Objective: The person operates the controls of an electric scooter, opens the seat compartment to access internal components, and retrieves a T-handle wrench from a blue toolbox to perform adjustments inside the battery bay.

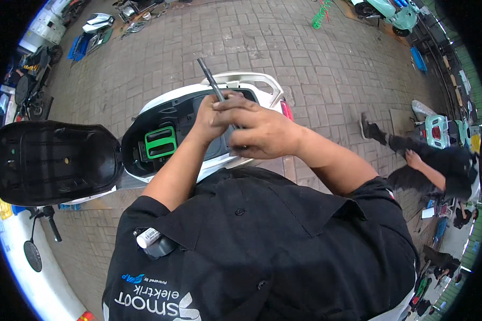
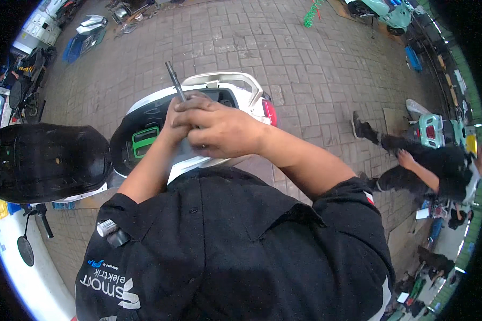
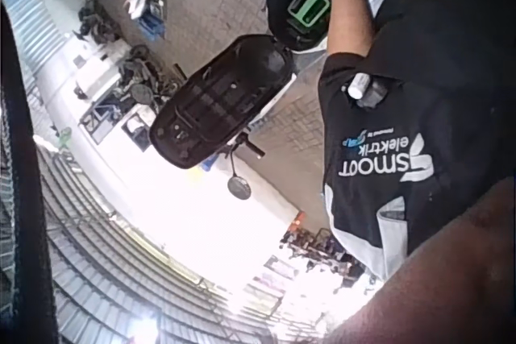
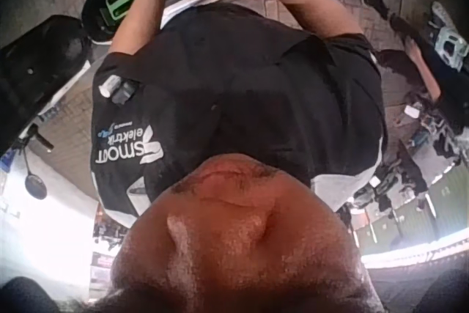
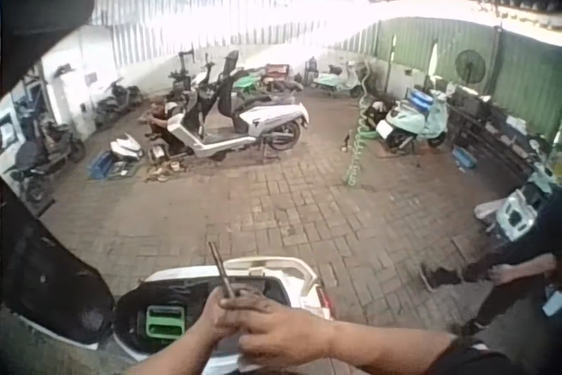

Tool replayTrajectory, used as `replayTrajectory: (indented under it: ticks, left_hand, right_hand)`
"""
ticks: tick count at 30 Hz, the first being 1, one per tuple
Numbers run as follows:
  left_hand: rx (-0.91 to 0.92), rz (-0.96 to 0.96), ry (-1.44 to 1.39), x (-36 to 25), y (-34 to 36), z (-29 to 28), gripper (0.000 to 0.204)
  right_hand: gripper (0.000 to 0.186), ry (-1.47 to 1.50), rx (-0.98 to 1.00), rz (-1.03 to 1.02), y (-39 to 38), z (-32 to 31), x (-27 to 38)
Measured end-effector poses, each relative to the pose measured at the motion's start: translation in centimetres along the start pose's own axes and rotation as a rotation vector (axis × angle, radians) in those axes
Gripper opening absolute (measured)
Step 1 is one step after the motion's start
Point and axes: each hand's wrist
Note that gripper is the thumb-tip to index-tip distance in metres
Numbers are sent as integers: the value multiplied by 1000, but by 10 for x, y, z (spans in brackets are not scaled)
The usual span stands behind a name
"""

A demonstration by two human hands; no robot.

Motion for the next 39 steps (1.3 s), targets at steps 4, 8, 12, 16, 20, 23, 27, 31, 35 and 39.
replayTrajectory:
  ticks: [4, 8, 12, 16, 20, 23, 27, 31, 35, 39]
  left_hand:
    - [-31, 59, -204, -5, 3, -2, 22]
    - [-184, 0, -262, 1, 0, 0, 17]
    - [-286, -117, -89, -10, -7, 12, 20]
    - [-250, -40, 95, -15, -13, 12, 29]
    - [-283, 59, 158, -13, -15, 24, 44]
    - [-237, 120, 315, -15, -17, 32, 62]
    - [-86, -52, 456, -40, -33, 10, 78]
    - [44, -95, 855, -69, -36, -16, 58]
    - [-426, 275, 781, -75, -57, -37, 48]
    - [186, 597, 1063, -112, -44, -38, 65]
  right_hand:
    - [25, -151, -262, -48, 0, 11, -7]
    - [25, -179, -445, 24, -9, 16, -28]
    - [26, -35, -483, 109, -9, 8, -50]
    - [28, 333, -705, 235, 2, 23, -83]
    - [33, 659, -615, 614, 37, 7, -101]
    - [36, 751, -225, 837, 78, 13, -125]
    - [37, 428, 351, 990, 129, -3, -117]
    - [38, 327, 441, 1055, 128, -13, -110]
    - [39, 504, 283, 1085, 116, -7, -100]
    - [47, 598, 209, 1133, 112, -1, -103]
Point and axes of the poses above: each hand's wrist, its own y-axis towards the middle knuckle, its own z-axis out of the palm, x = y × z, and after that the axes turned 5 degrees about z, right-handed
